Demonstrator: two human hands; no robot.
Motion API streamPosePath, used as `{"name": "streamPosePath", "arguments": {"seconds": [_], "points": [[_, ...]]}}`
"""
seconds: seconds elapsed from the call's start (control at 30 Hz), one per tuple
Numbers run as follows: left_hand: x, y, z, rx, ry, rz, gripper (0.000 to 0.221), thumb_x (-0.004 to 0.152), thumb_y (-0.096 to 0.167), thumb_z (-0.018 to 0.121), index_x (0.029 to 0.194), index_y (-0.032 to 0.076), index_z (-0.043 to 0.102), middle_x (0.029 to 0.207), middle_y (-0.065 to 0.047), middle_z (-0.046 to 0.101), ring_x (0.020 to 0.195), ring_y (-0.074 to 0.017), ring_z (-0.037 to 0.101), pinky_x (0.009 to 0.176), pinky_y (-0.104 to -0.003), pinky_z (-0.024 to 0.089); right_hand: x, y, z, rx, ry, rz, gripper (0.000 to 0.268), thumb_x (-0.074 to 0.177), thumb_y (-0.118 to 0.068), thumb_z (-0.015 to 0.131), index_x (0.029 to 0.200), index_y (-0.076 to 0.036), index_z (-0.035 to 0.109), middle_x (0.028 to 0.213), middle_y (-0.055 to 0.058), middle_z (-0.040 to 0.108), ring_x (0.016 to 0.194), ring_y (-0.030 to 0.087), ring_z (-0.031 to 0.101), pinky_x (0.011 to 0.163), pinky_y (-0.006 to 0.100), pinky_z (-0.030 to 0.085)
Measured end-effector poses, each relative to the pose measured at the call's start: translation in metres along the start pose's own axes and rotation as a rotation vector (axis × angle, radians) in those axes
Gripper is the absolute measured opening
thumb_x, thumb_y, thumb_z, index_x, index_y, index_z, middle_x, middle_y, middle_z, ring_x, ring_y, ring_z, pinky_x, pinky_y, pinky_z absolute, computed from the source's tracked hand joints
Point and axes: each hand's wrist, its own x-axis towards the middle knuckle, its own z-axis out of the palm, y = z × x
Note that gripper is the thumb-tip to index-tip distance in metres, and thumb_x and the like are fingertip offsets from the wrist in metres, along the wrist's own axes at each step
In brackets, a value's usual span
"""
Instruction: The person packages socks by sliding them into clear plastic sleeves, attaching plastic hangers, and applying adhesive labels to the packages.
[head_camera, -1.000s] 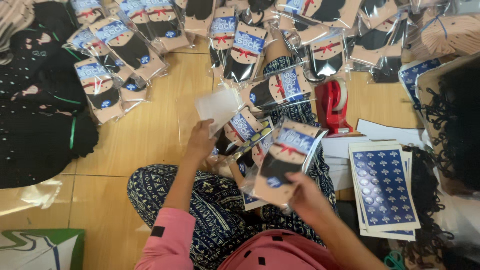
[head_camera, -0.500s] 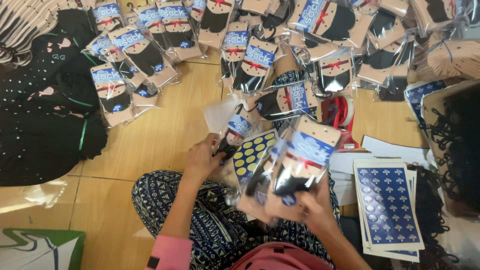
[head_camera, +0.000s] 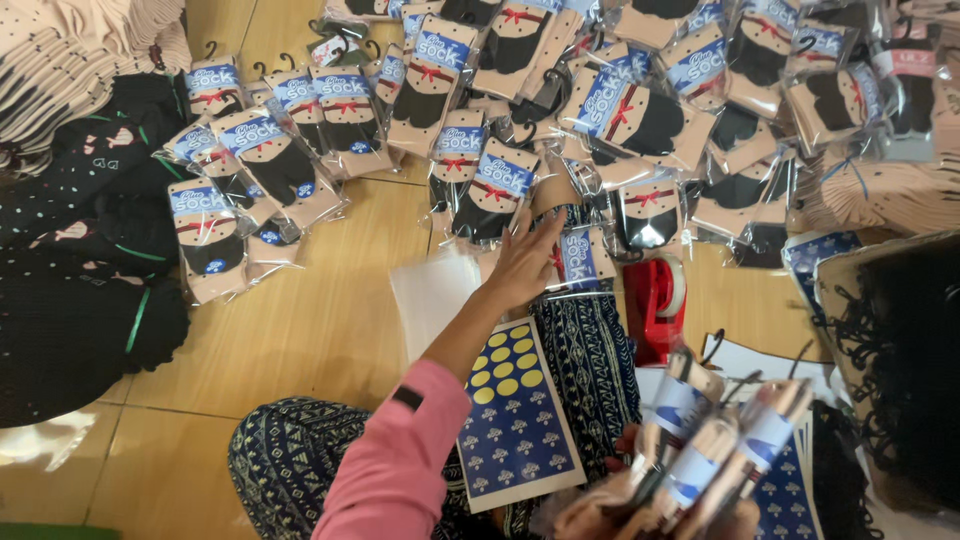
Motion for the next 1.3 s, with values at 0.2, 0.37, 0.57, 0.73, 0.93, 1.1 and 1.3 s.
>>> {"name": "streamPosePath", "arguments": {"seconds": [0.2, 0.37, 0.57, 0.73, 0.93, 1.1, 1.3], "points": [[0.011, -0.004, -0.01, 0.245, 0.154, 0.124, 0.077, 0.08, 0.026, 0.084, 0.147, 0.019, 0.048, 0.109, -0.01, 0.061, 0.108, -0.0377, 0.065, 0.094, -0.053, 0.049, 0.048, -0.028, 0.021, 0.125, -0.297, -0.263, 0.055, 0.08, -0.012, 0.061, 0.131, 0.009, 0.061, 0.124, 0.025, 0.067, 0.112, 0.044, 0.062, 0.1, 0.054, 0.045], [-0.09, 0.122, -0.098, -0.684, 0.174, -0.332, 0.077, 0.069, 0.041, 0.081, 0.138, 0.013, 0.059, 0.115, -0.006, 0.075, 0.095, -0.0172, 0.072, 0.075, -0.027, 0.056, 0.124, -0.002, 0.04, -0.004, -0.323, -0.296, 0.034, 0.073, 0.003, 0.065, 0.104, 0.014, 0.072, 0.112, 0.03, 0.072, 0.107, 0.047, 0.066, 0.095, 0.056, 0.049], [-0.229, 0.052, -0.049, -1.078, 1.028, -0.581, 0.068, 0.093, 0.049, 0.049, 0.153, 0.018, 0.043, 0.151, -0.011, 0.054, 0.142, -0.0226, 0.051, 0.114, -0.04, 0.045, 0.165, -0.023, 0.268, -0.385, -0.325, -0.015, 0.06, 0.061, 0.002, 0.066, 0.121, -0.002, 0.062, 0.101, 0.015, 0.072, 0.083, 0.025, 0.07, 0.065, 0.036, 0.055], [-0.294, 0.031, 0.06, -1.049, 1.004, -0.854, 0.081, 0.089, 0.031, 0.066, 0.158, 0.016, 0.025, 0.165, -0.007, 0.027, 0.151, -0.0225, 0.033, 0.121, -0.039, 0.033, 0.267, -0.026, 0.484, -0.371, -0.465, -0.043, 0.058, 0.083, -0.008, 0.067, 0.122, -0.031, 0.029, 0.078, -0.005, 0.055, 0.062, 0.006, 0.05, 0.05, 0.021, 0.039], [-0.294, 0.065, 0.056, -1.068, 0.46, -0.894, 0.134, 0.075, 0.02, 0.085, 0.157, 0.024, -0.022, 0.167, -0.016, -0.006, 0.148, -0.0369, 0.035, 0.118, -0.055, 0.036, 0.225, -0.032, 0.579, -0.601, -0.262, -0.031, 0.125, 0.078, -0.037, 0.081, 0.158, -0.041, -0.014, 0.171, 0.012, 0.011, 0.15, 0.029, 0.029, 0.094, 0.043, 0.037], [-0.298, 0.054, 0.041, -1.358, 0.385, -0.711, 0.138, 0.069, 0.016, 0.086, 0.157, 0.025, -0.02, 0.148, -0.022, 0.058, 0.125, -0.0265, 0.067, 0.102, -0.047, 0.057, 0.139, -0.041, 0.456, -0.94, -0.21, -0.306, 0.1, 0.081, -0.041, 0.074, 0.158, -0.026, 0.012, 0.165, 0.024, 0.024, 0.155, 0.037, 0.02, 0.117, 0.055, 0.03], [-0.281, 0.106, -0.078, -1.205, 0.593, -0.583, 0.105, 0.09, 0.011, 0.064, 0.162, 0.028, -0.011, 0.125, -0.023, 0.067, 0.095, -0.0263, 0.071, 0.075, -0.038, 0.068, 0.057, -0.054, 0.337, -1.091, -0.136, -0.074, 0.061, 0.081, -0.023, 0.073, 0.126, -0.017, 0.032, 0.145, 0.017, 0.045, 0.131, 0.03, 0.059, 0.108, 0.041, 0.05]]}}
